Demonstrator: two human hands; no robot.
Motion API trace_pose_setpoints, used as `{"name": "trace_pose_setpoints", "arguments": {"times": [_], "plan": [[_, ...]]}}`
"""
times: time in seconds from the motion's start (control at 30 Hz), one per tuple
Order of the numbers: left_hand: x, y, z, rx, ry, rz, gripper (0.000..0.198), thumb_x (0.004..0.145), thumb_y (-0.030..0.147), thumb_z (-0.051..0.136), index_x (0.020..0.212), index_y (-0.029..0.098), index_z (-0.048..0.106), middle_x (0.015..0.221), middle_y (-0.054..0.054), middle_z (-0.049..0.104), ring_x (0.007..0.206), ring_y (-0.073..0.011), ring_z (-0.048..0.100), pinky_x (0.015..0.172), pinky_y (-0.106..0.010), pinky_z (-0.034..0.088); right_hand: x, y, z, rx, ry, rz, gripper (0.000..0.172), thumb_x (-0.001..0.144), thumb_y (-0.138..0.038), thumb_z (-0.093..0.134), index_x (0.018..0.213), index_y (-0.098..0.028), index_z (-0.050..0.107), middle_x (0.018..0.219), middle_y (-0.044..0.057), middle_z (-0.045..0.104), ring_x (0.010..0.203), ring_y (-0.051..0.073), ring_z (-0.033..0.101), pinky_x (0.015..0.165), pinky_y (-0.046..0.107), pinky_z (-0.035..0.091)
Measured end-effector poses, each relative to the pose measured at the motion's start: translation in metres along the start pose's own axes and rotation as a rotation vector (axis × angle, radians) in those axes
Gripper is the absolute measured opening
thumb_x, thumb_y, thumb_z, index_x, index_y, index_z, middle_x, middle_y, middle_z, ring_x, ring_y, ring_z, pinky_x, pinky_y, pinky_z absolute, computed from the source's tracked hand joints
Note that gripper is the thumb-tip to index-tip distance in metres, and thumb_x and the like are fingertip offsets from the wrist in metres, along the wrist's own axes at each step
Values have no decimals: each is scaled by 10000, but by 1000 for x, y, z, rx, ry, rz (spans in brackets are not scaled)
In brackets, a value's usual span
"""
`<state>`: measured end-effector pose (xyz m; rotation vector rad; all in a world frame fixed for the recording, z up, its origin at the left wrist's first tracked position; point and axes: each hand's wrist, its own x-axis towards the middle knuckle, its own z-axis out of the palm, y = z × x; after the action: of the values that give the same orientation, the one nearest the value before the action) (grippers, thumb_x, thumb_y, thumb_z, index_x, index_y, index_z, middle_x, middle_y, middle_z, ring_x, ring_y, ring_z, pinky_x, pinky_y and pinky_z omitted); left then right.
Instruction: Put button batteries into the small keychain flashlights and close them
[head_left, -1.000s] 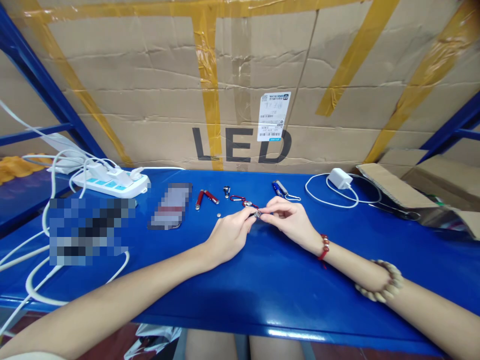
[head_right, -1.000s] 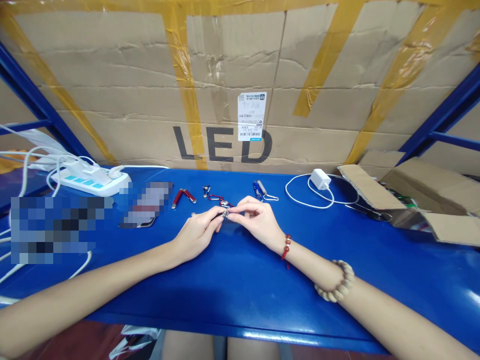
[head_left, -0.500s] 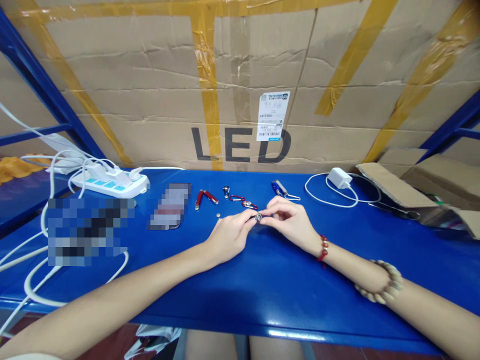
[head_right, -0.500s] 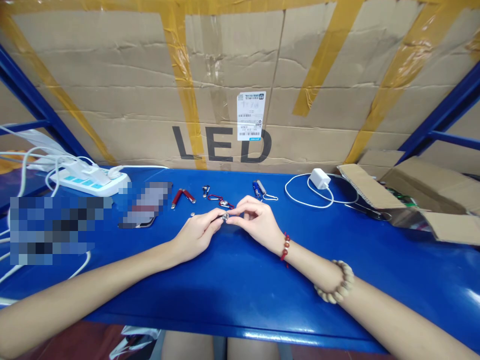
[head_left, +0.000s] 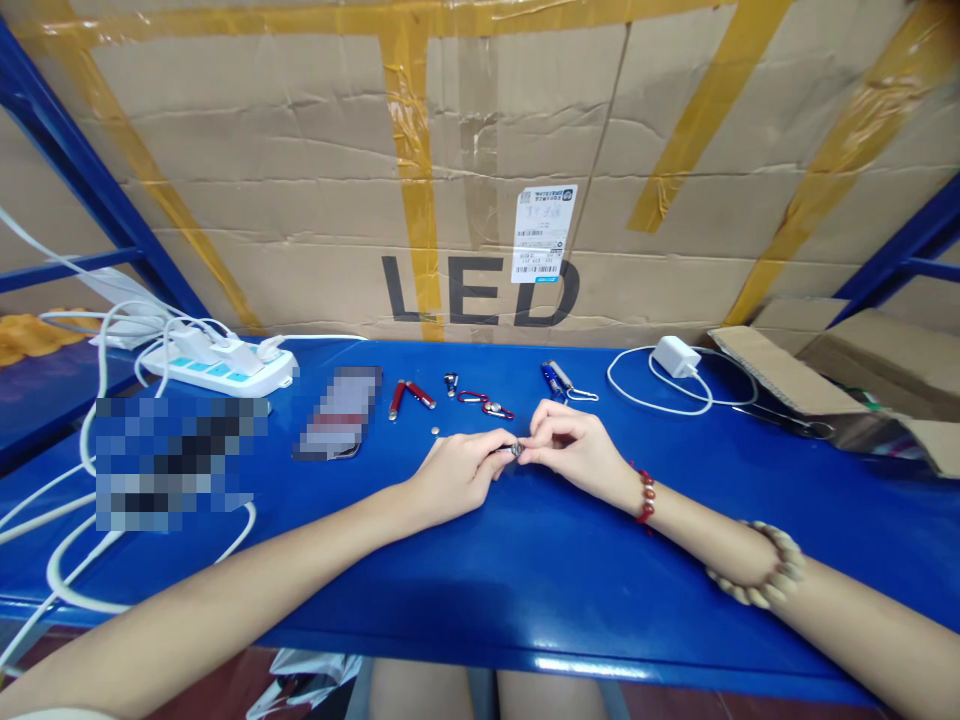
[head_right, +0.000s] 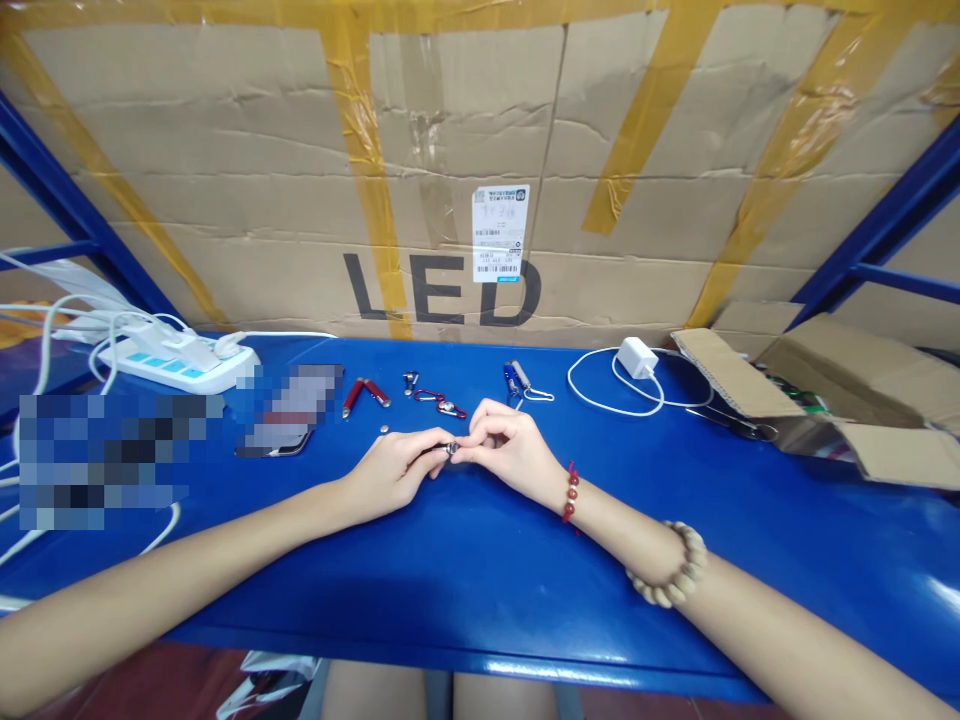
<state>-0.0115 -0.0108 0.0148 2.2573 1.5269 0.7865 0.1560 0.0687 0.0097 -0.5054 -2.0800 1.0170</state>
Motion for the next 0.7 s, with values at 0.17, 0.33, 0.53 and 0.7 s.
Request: {"name": "trace_pose_setpoints", "arguments": {"times": [0.17,0.33,0.53,0.7], "plan": [[0,-1,1,13,13,12,185,872,188,385,848,210,567,696,36,628,649,-112,596,594,-189,383,-1,2,1,-5,-2,-35,356,658,-429,702,494,-153,549,635,3,482,510,75,408,453,220,341],[-1,-2,2,-3,52,32,182,862,186,419,902,218,594,815,21,674,722,-123,622,649,-193,416,-1,3,1,-26,10,-82,360,670,-391,705,480,-147,521,615,-1,475,502,70,401,442,209,333],[-2,-2,3,-27,81,24,175,868,209,435,921,231,600,881,26,686,775,-128,637,670,-196,429,-2,0,3,-35,17,-73,368,681,-376,695,472,-148,495,601,-5,470,491,65,395,437,207,319],[-2,1,3,-21,81,6,175,869,222,444,961,237,592,941,27,685,820,-134,641,685,-203,436,-2,-3,3,-2,14,-8,356,689,-334,674,475,-151,458,604,-9,462,476,56,372,423,203,283]]}}
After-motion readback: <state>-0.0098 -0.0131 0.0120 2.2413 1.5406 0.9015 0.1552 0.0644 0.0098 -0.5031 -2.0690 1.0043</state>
